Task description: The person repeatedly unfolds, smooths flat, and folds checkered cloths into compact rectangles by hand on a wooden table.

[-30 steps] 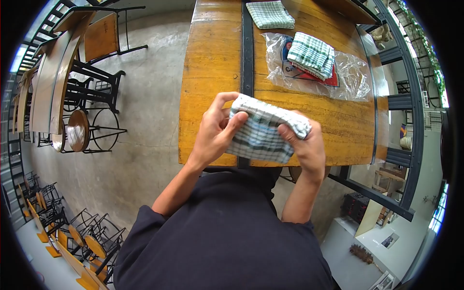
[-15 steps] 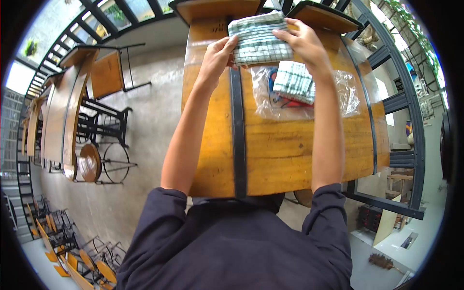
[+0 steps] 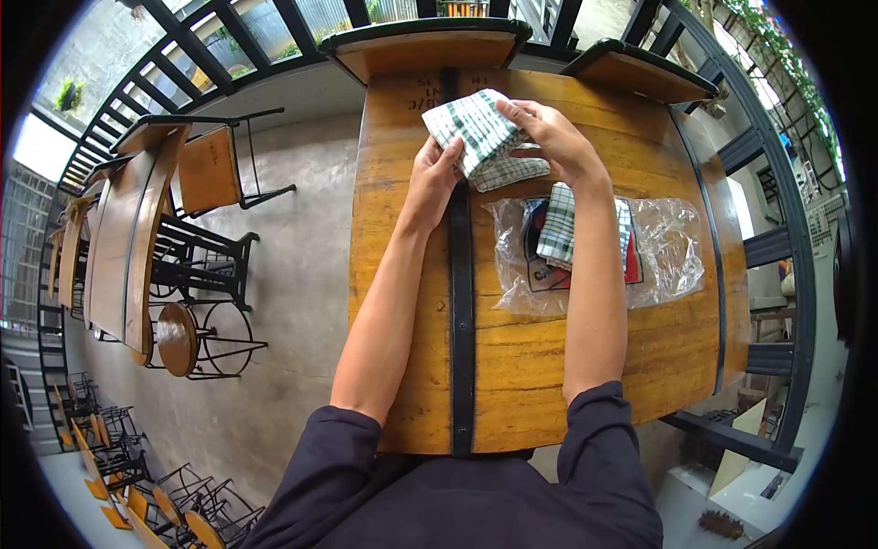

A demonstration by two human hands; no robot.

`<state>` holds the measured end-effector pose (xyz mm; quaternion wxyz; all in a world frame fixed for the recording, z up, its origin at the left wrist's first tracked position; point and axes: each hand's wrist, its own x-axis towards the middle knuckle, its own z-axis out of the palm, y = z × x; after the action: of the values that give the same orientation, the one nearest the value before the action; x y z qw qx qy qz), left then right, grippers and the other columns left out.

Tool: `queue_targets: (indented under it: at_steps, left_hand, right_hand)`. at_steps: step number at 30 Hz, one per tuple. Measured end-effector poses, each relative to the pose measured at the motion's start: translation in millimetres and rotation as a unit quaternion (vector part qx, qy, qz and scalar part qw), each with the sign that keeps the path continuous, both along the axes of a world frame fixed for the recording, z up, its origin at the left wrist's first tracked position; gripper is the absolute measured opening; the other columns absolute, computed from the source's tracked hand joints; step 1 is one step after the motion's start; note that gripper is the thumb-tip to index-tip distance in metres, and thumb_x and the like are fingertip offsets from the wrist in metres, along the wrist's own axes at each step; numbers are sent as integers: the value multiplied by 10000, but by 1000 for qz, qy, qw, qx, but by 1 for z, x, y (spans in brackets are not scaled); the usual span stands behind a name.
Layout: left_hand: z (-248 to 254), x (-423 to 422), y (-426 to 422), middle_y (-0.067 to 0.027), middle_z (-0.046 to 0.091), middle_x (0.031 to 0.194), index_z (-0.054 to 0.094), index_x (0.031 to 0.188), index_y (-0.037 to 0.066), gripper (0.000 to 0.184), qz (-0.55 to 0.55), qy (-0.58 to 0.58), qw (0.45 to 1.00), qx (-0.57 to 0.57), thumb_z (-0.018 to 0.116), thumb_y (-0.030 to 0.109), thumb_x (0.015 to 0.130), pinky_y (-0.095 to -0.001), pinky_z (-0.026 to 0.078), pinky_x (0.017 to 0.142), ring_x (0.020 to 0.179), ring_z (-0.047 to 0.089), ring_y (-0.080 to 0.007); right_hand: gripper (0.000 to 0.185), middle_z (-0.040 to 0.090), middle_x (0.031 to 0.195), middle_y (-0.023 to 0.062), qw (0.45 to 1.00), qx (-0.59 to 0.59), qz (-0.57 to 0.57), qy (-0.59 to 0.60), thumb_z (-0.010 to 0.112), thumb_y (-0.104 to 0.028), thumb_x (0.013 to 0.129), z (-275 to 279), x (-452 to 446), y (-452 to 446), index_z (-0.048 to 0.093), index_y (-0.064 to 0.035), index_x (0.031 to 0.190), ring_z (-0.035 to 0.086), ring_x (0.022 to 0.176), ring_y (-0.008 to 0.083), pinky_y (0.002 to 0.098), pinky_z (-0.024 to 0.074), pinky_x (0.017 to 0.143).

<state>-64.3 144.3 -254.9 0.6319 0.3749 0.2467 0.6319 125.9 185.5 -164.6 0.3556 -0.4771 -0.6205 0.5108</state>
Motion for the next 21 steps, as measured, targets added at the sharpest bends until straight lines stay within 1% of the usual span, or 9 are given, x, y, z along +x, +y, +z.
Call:
queue_targets:
  at_steps: [3, 6, 9, 11, 12, 15, 17, 18, 21]
  left_hand:
    - [6, -1, -5, -101, 620, 1234, 455, 1357, 8, 436, -21, -11, 1000, -6, 591, 169, 975, -313, 524, 935, 1096, 629, -146]
    - [12, 1, -8, -80, 625, 1193, 477, 1338, 18, 403, -41, -19, 999, 4, 579, 133, 965, -270, 517, 922, 1056, 619, -127]
    - [13, 3, -11, -77, 619, 1197, 470, 1347, 19, 417, -57, 22, 998, 14, 576, 124, 957, -263, 518, 919, 1059, 615, -121]
    - [8, 8, -9, -80, 618, 1187, 488, 1332, 16, 390, -43, 29, 999, -2, 567, 147, 973, -268, 519, 880, 1002, 615, -120]
    - [1, 9, -3, -88, 619, 1176, 500, 1310, 1, 373, 35, 104, 994, 26, 559, 170, 983, -266, 516, 849, 976, 602, -114]
    - [0, 11, -3, -135, 600, 1130, 529, 1233, -53, 393, 175, 229, 956, 51, 538, 271, 1012, -316, 485, 853, 966, 551, -178]
    - [-1, 9, 0, -184, 568, 1093, 532, 1196, -78, 450, 294, 519, 802, 28, 530, 334, 1016, -388, 427, 965, 1050, 506, -284]
    - [-1, 11, 1, -236, 514, 1139, 550, 1176, -97, 534, 277, 547, 790, 12, 557, 404, 990, -450, 356, 1037, 1123, 440, -374]
    - [14, 24, -5, -268, 464, 1224, 560, 1159, -123, 628, 221, 618, 754, -24, 590, 468, 950, -476, 339, 1056, 1184, 400, -381]
  right_hand:
    - [830, 672, 1074, 149, 998, -63, 2, -6, 640, -640, 859, 2, 0, 0, 541, 58, 1298, 652, 1002, 168, 277, 539, 807]
    - [780, 720, 918, 72, 994, -94, -38, -33, 603, -665, 871, -13, 2, 5, 623, 48, 1185, 685, 740, 101, 205, 522, 591]
    - [508, 721, 919, 77, 991, -112, -4, 66, 767, -346, 850, -27, 5, 9, 622, 31, 1158, 699, 742, 94, 209, 576, 630]
    - [498, 719, 987, 100, 982, -67, -29, 172, 801, -185, 802, -26, 4, 9, 589, 37, 1193, 707, 792, 115, 234, 596, 679]
    - [594, 710, 1031, 150, 981, -13, -39, 191, 792, -137, 792, -24, 6, 12, 519, 99, 1264, 706, 884, 162, 287, 603, 775]
    - [462, 705, 1008, 121, 966, -18, -96, 241, 807, -174, 774, -6, 25, 9, 604, 43, 1127, 675, 910, 176, 319, 561, 860]
    - [453, 707, 978, 111, 954, 13, -159, 253, 847, -194, 711, 2, 43, 9, 648, 11, 1063, 659, 888, 192, 338, 515, 903]
    - [450, 698, 1029, 107, 953, 6, -150, 264, 834, -185, 735, 1, 59, 14, 640, 11, 1090, 656, 940, 186, 326, 517, 902]
    - [440, 690, 1084, 98, 948, 2, -144, 283, 813, -171, 770, 1, 92, 17, 631, 10, 1127, 656, 987, 175, 313, 516, 900]
